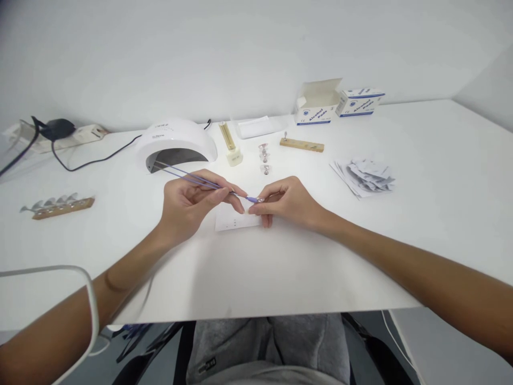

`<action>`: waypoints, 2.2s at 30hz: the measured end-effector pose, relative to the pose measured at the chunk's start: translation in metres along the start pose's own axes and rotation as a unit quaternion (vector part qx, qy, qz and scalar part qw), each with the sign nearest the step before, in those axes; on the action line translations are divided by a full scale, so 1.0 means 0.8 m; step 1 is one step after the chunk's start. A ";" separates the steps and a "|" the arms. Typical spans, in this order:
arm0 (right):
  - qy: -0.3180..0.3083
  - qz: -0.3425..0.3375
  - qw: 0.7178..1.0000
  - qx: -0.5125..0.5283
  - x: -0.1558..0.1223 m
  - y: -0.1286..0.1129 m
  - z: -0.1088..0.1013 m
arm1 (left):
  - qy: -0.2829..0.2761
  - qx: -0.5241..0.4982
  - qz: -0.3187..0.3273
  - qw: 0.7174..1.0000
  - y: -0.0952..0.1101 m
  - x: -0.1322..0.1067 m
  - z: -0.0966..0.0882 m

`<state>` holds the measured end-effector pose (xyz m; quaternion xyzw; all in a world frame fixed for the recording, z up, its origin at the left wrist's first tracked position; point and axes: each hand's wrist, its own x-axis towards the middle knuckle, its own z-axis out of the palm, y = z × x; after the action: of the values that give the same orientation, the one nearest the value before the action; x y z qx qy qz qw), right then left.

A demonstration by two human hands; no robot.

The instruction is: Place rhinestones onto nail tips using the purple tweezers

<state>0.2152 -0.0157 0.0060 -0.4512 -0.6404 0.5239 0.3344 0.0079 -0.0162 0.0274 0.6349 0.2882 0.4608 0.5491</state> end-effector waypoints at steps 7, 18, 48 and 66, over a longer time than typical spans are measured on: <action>0.000 0.005 1.000 0.005 0.001 -0.004 -0.001 | 0.005 0.008 0.007 1.000 0.000 0.001 -0.002; -0.011 0.026 0.999 0.024 0.003 0.000 -0.002 | 0.050 0.019 -0.009 0.999 0.002 0.006 -0.007; 0.005 -0.070 0.966 -0.250 0.045 0.032 -0.090 | 0.062 -0.008 -0.068 0.996 -0.012 0.022 -0.041; 0.064 -0.206 0.914 -0.344 -0.002 -0.010 -0.003 | 0.069 0.055 -0.112 0.990 -0.016 0.026 -0.058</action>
<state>0.2164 -0.0162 0.0142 -0.4294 -0.8369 0.1603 0.2991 -0.0240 0.0250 0.0192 0.5947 0.4195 0.4225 0.5402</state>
